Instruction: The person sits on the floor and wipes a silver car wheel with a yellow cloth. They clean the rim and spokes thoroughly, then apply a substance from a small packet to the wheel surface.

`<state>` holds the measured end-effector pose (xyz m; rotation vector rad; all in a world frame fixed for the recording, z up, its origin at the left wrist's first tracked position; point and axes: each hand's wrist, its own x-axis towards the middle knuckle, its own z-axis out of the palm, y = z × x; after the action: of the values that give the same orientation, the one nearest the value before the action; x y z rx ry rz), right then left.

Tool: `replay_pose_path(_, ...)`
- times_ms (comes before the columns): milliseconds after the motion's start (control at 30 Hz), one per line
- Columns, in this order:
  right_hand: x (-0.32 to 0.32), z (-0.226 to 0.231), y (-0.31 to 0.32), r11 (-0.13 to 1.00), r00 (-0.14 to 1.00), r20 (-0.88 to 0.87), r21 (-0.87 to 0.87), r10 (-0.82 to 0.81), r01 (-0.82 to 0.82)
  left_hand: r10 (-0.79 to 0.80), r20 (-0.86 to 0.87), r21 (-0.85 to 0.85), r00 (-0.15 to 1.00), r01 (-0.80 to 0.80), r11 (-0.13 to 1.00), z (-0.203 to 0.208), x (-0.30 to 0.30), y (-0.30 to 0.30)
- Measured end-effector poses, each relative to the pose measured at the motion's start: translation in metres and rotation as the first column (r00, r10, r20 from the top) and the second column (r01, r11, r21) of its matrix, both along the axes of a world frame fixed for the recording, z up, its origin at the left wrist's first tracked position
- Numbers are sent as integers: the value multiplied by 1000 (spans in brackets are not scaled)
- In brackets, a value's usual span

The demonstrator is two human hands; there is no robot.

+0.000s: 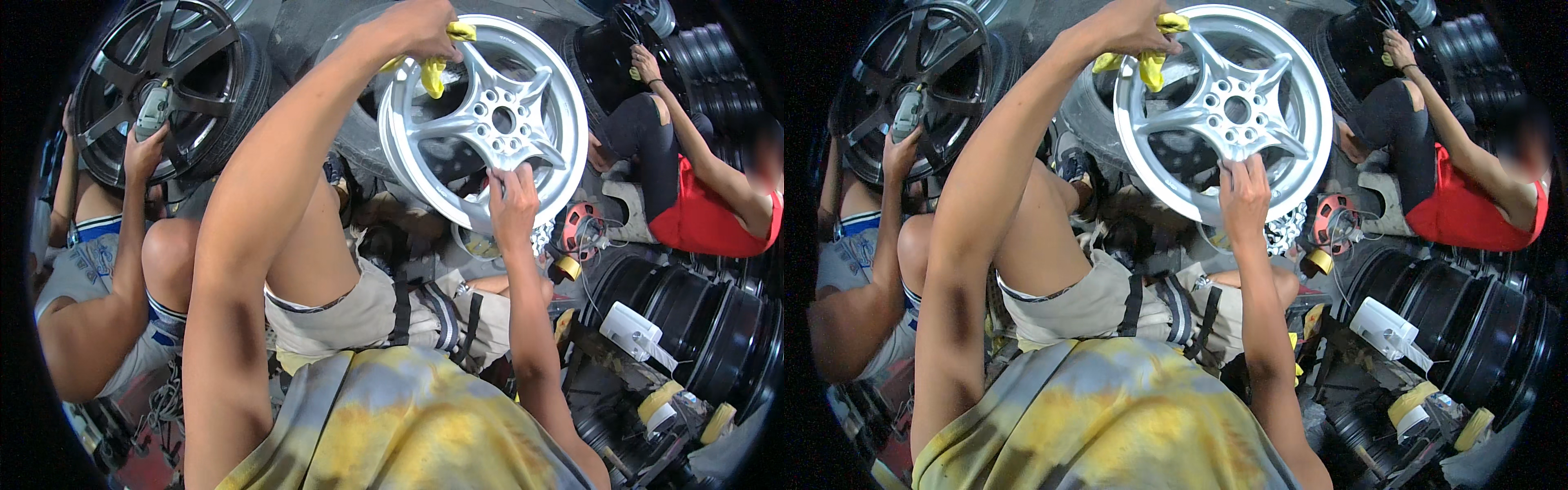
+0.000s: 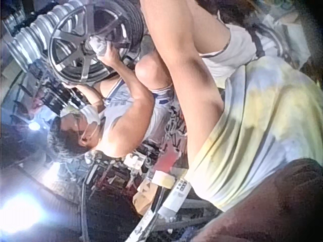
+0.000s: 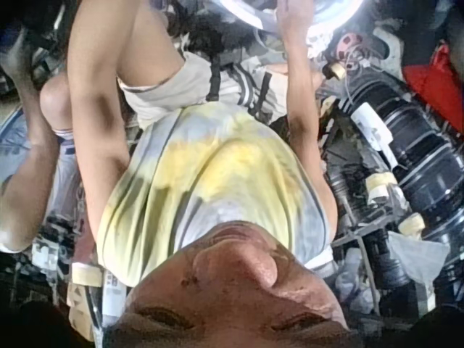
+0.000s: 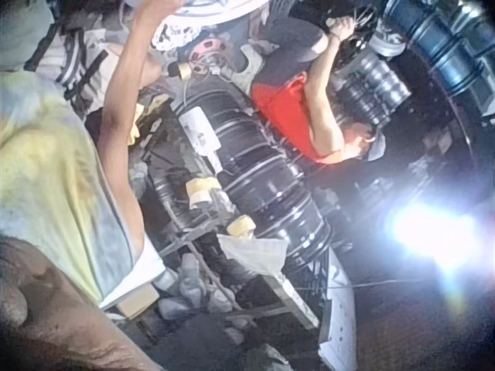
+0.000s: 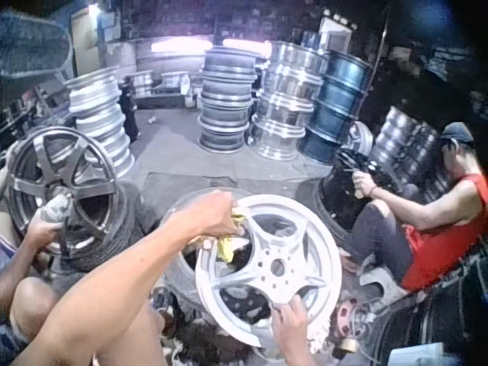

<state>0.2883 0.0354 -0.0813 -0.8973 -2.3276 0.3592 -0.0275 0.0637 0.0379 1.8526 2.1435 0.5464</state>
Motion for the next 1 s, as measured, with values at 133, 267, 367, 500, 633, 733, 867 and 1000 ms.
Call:
replay_pose_path(133,-5,1,3,998,997,-77,57,12,-7,-27,-5,27,1000,27,999,-1,0,1)
replay_pose_path(267,-13,8,7,1000,997,-79,7,10,-10,-18,-54,5,998,19,1000,-9,-3,4)
replay_pose_path(367,5,4,-14,995,995,-54,-61,-88,85,7,-46,-16,999,-7,1000,-7,-3,7)
replay_pose_path(500,-14,-4,6,997,992,-109,41,-65,70,-31,-33,-68,999,28,997,-3,8,10)
replay_pose_path(633,-4,6,-5,996,994,-81,-66,-73,68,-67,-78,76,995,73,994,-17,15,7)
replay_pose_path(733,3,2,-10,998,989,-142,-41,-48,43,-122,-24,40,992,123,992,-18,10,9)
replay_pose_path(867,-21,-1,10,997,981,-187,-58,-51,41,-228,-36,-78,973,225,971,-29,39,14)
replay_pose_path(1000,-3,2,2,990,983,-162,-122,-83,64,-350,-7,-162,937,345,925,-47,77,10)
